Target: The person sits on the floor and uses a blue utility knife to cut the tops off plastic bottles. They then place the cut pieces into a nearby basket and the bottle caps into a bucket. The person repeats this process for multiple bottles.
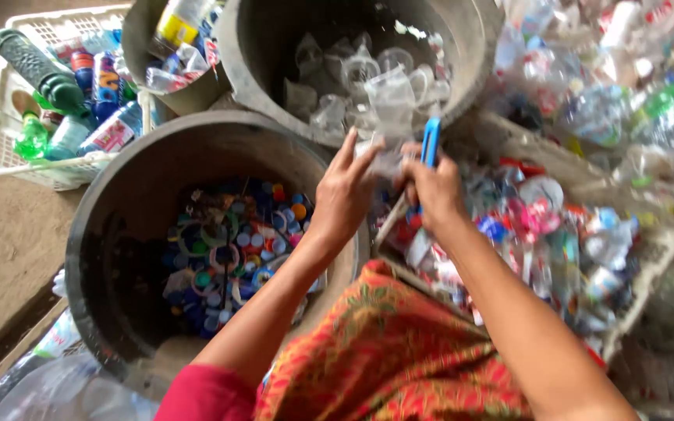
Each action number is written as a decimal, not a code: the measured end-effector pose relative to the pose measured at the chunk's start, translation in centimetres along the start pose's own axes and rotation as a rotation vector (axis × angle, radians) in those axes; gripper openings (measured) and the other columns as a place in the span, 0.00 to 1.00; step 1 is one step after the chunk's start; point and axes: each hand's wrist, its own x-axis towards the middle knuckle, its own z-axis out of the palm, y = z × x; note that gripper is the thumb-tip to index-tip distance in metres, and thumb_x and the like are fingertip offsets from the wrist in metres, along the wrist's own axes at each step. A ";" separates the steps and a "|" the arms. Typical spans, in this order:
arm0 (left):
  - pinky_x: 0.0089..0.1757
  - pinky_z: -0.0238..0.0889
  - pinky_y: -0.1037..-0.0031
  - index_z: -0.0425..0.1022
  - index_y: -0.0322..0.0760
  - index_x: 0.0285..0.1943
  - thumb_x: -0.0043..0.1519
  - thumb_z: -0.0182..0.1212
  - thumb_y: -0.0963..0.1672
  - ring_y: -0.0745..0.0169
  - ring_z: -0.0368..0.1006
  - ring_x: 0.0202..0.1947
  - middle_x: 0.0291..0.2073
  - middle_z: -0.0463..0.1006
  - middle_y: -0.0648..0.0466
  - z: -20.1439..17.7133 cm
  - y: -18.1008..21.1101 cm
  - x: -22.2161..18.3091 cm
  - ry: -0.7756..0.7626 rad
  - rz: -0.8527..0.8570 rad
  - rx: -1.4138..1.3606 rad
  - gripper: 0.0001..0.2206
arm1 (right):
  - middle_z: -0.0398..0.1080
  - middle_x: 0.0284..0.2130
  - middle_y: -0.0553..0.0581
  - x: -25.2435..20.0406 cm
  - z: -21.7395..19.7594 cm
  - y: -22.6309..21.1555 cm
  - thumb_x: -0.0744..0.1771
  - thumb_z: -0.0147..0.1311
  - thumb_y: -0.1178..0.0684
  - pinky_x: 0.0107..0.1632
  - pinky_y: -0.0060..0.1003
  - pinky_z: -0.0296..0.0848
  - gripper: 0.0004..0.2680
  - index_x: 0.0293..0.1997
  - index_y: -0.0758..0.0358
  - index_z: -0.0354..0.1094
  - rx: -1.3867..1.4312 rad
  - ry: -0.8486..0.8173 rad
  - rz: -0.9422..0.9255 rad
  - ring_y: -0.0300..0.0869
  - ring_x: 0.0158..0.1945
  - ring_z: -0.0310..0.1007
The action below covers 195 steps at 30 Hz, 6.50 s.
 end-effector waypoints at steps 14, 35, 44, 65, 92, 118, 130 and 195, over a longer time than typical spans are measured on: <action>0.57 0.67 0.60 0.77 0.47 0.62 0.61 0.68 0.50 0.48 0.76 0.57 0.55 0.81 0.48 2.9 -1.3 3.3 -0.471 -0.559 -0.379 0.20 | 0.69 0.14 0.66 -6.7 -10.3 -1.4 0.68 0.55 0.37 0.16 0.34 0.66 0.20 0.22 0.66 0.66 0.393 0.097 0.262 0.45 0.11 0.66; 0.40 0.72 0.74 0.80 0.37 0.60 0.64 0.60 0.43 0.61 0.77 0.36 0.42 0.85 0.49 0.4 10.4 -3.8 -0.945 -0.569 -0.204 0.15 | 0.69 0.49 0.61 -30.7 -42.8 34.6 0.57 0.70 0.56 0.49 0.44 0.67 0.32 0.66 0.60 0.55 -0.452 0.763 0.274 0.51 0.44 0.69; 0.44 0.63 0.71 0.79 0.28 0.59 0.65 0.60 0.41 0.59 0.70 0.40 0.42 0.80 0.47 -3.6 8.4 -4.5 -0.772 -0.773 -0.187 0.15 | 0.70 0.20 0.62 -26.8 -50.4 30.0 0.71 0.57 0.49 0.28 0.51 0.65 0.11 0.31 0.64 0.72 -1.152 1.045 0.146 0.55 0.21 0.66; 0.47 0.64 0.69 0.80 0.26 0.57 0.65 0.59 0.39 0.58 0.72 0.45 0.49 0.82 0.47 -3.8 9.1 -3.3 -0.660 -0.825 -0.049 0.13 | 0.76 0.28 0.73 -15.2 -58.0 37.2 0.63 0.58 0.54 0.33 0.58 0.74 0.08 0.33 0.70 0.77 -1.220 0.600 0.457 0.68 0.29 0.75; 0.58 0.68 0.53 0.64 0.42 0.74 0.45 0.73 0.39 0.31 0.71 0.62 0.65 0.72 0.40 -5.0 18.9 -6.5 -0.379 0.311 -0.135 0.42 | 0.73 0.19 0.55 -23.3 -15.2 -6.3 0.62 0.71 0.53 0.22 0.28 0.71 0.08 0.39 0.59 0.76 -0.257 0.157 -0.198 0.39 0.18 0.73; 0.60 0.65 0.62 0.78 0.29 0.49 0.61 0.61 0.38 0.48 0.74 0.56 0.49 0.81 0.49 -20.9 13.4 -8.2 0.117 -0.084 -0.065 0.08 | 0.71 0.55 0.80 -25.7 2.0 -12.8 0.67 0.52 0.64 0.41 0.47 0.83 0.23 0.70 0.71 0.48 -0.749 -0.520 -0.833 0.61 0.44 0.81; 0.57 0.67 0.62 0.75 0.29 0.44 0.60 0.61 0.37 0.47 0.76 0.47 0.44 0.80 0.49 -20.5 13.8 -8.0 0.154 0.029 0.097 0.06 | 0.72 0.57 0.74 -25.4 3.3 -13.0 0.65 0.52 0.68 0.42 0.50 0.78 0.23 0.69 0.70 0.52 -0.842 -0.483 -0.872 0.62 0.51 0.78; 0.61 0.58 0.39 0.58 0.31 0.73 0.43 0.75 0.48 0.30 0.61 0.69 0.69 0.66 0.40 -9.8 15.1 -8.4 -0.431 0.045 0.021 0.47 | 0.77 0.39 0.57 -22.2 -7.0 -8.3 0.66 0.62 0.52 0.52 0.45 0.76 0.07 0.46 0.58 0.77 -0.452 -0.337 -0.447 0.47 0.50 0.78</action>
